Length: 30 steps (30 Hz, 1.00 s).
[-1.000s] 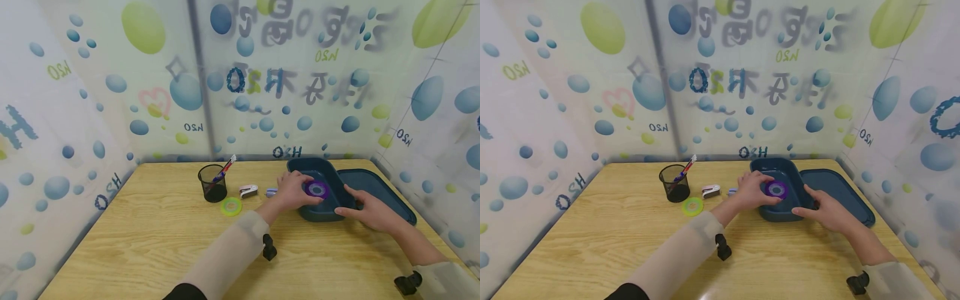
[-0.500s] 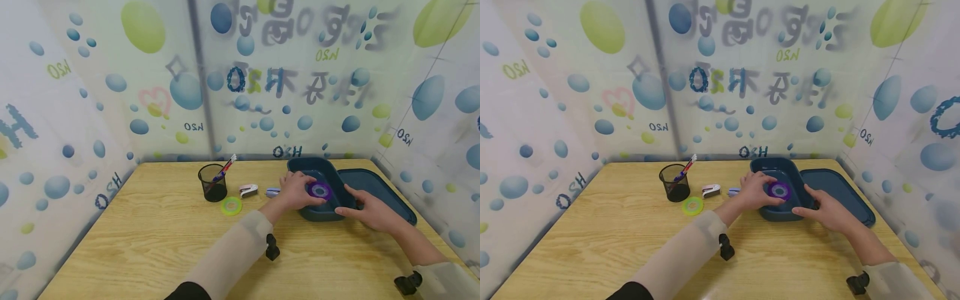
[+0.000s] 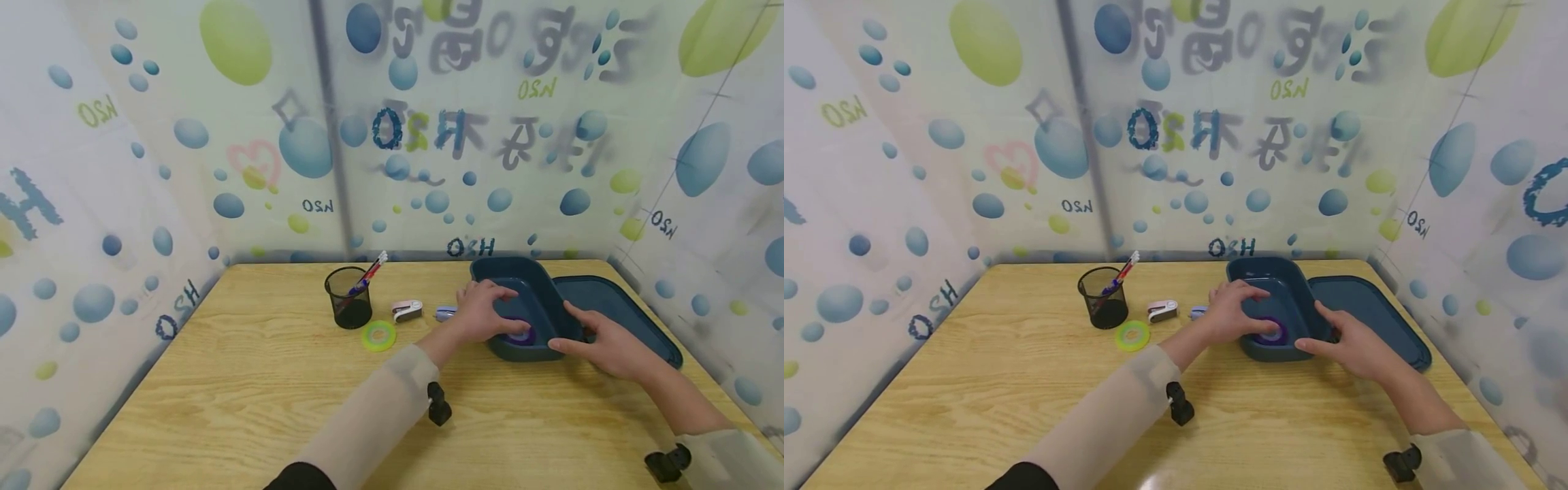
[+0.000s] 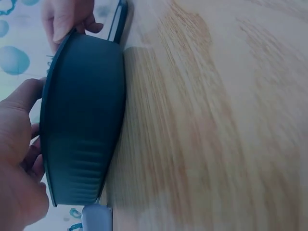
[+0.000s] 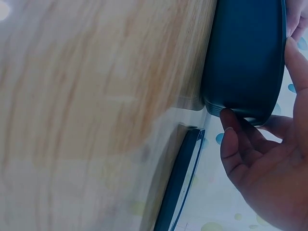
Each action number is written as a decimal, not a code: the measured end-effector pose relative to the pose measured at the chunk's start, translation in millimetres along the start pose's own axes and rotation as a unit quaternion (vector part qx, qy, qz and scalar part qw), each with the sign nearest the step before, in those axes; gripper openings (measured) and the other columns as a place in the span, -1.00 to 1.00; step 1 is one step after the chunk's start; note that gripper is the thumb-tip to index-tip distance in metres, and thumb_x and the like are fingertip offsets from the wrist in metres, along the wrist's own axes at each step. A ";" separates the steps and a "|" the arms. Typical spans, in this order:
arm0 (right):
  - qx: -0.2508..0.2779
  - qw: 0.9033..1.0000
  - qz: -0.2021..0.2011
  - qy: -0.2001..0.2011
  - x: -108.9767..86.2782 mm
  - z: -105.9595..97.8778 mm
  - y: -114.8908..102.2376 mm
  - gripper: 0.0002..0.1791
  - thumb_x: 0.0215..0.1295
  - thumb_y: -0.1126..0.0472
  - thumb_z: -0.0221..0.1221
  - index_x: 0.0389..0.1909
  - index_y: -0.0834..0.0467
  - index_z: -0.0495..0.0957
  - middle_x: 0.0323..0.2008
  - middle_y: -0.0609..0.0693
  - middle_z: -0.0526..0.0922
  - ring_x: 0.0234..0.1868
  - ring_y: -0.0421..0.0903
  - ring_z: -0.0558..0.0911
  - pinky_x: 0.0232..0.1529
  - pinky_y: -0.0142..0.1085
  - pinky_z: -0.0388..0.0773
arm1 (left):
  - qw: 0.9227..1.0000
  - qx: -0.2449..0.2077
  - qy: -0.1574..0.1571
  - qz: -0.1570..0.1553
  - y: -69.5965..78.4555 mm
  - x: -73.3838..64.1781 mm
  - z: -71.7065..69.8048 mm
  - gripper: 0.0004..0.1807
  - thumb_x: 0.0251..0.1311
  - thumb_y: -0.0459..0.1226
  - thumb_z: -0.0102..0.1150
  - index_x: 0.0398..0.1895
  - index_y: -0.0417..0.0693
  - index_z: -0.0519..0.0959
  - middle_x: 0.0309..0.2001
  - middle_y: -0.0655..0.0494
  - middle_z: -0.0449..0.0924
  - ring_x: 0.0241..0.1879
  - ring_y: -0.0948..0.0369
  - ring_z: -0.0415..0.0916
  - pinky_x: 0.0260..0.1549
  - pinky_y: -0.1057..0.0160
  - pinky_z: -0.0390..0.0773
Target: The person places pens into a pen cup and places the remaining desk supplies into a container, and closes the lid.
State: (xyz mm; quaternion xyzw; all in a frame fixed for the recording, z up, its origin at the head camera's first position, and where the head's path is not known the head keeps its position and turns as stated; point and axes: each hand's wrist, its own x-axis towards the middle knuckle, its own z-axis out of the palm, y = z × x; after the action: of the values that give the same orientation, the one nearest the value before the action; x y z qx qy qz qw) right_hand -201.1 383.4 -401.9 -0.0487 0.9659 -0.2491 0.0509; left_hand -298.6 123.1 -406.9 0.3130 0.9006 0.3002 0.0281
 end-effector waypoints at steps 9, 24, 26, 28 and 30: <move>0.000 1.000 0.001 -0.001 -0.2 -0.5 1.1 0.18 0.51 -0.35 0.29 0.75 0.34 0.00 0.56 0.63 0.19 0.31 0.47 0.51 0.17 0.40 0.55 | 0.984 -0.165 -0.009 0.067 -26.8 -32.2 -29.6 -0.50 0.40 -0.08 0.51 0.35 0.07 0.70 0.20 0.00 0.70 -0.02 0.27 0.65 -0.06 0.41 0.60; 0.003 1.000 -0.003 -0.005 -2.0 -0.1 2.1 0.16 0.53 -0.31 0.28 0.75 0.34 -0.02 0.57 0.65 0.16 0.37 0.54 0.46 0.21 0.43 0.52 | 0.984 -0.165 -0.009 0.070 -99.3 -112.8 -74.5 -0.54 0.42 -0.21 0.49 0.33 -0.11 0.70 0.14 -0.18 0.71 -0.13 0.29 0.70 -0.14 0.27 0.68; 0.002 1.000 -0.002 -0.004 -1.4 -0.1 1.7 0.16 0.53 -0.31 0.28 0.75 0.34 -0.02 0.57 0.65 0.16 0.39 0.56 0.45 0.23 0.45 0.51 | 0.987 -0.151 -0.007 0.059 -110.3 -123.9 -81.7 -0.53 0.42 -0.21 0.49 0.34 -0.10 0.69 0.15 -0.19 0.70 -0.11 0.27 0.70 -0.14 0.27 0.68; 0.000 1.000 -0.002 -0.002 -1.2 -0.1 1.6 0.15 0.53 -0.32 0.28 0.75 0.34 -0.01 0.57 0.65 0.16 0.39 0.57 0.45 0.23 0.46 0.50 | 0.990 -0.139 -0.008 0.034 -120.7 -134.1 -88.8 -0.52 0.42 -0.17 0.50 0.34 -0.07 0.70 0.17 -0.14 0.70 -0.10 0.28 0.68 -0.14 0.29 0.67; 0.000 1.000 -0.004 -0.001 -1.5 0.1 1.9 0.15 0.53 -0.31 0.28 0.75 0.34 -0.01 0.57 0.66 0.16 0.39 0.59 0.45 0.24 0.47 0.50 | 0.991 -0.136 -0.014 0.011 -130.8 -143.1 -95.0 -0.52 0.42 -0.15 0.49 0.34 -0.06 0.70 0.17 -0.10 0.70 -0.11 0.27 0.66 -0.16 0.30 0.66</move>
State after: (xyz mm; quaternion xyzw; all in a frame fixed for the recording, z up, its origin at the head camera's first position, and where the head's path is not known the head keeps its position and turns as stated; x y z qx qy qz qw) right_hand -199.8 385.2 -402.8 -0.0523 0.9658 -0.2487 0.0505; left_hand -277.9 -91.3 -421.8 0.3202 0.8476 0.4157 0.0793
